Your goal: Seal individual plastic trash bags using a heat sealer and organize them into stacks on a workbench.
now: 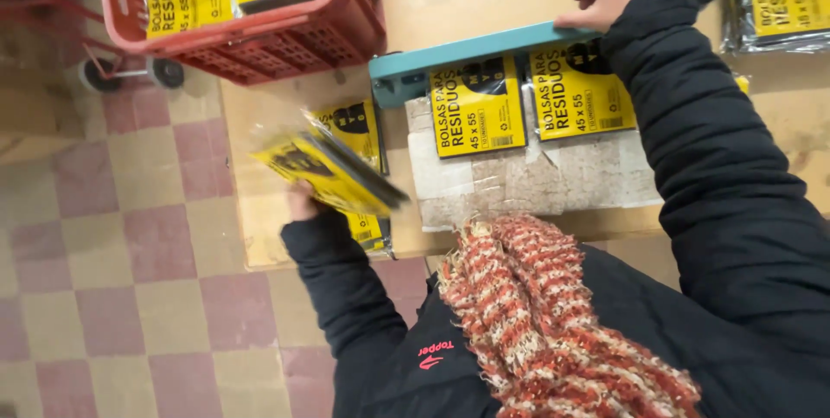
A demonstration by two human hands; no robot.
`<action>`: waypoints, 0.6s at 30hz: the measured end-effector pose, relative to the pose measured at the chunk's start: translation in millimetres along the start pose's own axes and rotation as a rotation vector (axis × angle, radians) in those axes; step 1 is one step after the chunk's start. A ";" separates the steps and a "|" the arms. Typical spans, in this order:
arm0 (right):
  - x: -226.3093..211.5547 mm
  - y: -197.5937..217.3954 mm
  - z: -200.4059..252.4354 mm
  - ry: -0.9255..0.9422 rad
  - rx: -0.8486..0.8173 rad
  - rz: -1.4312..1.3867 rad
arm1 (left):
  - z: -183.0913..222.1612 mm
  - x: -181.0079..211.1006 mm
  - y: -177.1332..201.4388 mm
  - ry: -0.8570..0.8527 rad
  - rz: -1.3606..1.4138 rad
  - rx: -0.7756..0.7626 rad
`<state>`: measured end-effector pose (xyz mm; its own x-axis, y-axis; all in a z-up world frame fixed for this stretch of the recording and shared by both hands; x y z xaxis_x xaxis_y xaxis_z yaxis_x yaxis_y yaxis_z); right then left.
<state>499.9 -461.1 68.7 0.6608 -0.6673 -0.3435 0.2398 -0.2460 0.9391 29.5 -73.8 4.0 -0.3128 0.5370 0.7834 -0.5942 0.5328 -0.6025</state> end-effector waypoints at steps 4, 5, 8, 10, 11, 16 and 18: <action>2.9 12.7 8.3 -0.002 0.110 -0.267 | 7.3 -102.8 25.6 0.213 -0.109 -0.281; 11.4 13.2 7.8 -0.004 0.115 -0.266 | 7.6 -91.6 -10.9 0.213 -0.110 -0.287; 23.6 19.3 24.9 0.045 0.023 -0.888 | 20.8 -67.4 -126.2 0.249 -0.400 -0.697; 13.9 41.1 50.5 0.073 0.066 -1.203 | 25.9 -49.0 -183.0 0.256 -0.583 -0.823; 8.5 37.7 70.4 0.063 0.068 -1.205 | 23.6 -55.6 -178.4 0.266 -0.582 -0.827; 22.2 -13.4 119.4 -0.277 0.129 -0.308 | 2.5 -78.1 -164.8 0.073 -0.685 -0.933; 31.9 -30.2 124.3 -0.293 0.201 -0.178 | -1.7 -80.9 -165.9 0.133 -0.637 -0.903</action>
<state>425.4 -562.3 29.0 0.3839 -0.7667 -0.5145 0.1690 -0.4894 0.8555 154.6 -204.5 40.3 -0.0282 0.0329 0.9991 0.1565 0.9873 -0.0281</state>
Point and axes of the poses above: each hand's wrist, its own z-axis away from the middle knuckle, its own y-axis out of the back of the hand, x = y × z, the point moved 5 cm from there along -z, towards the middle knuckle
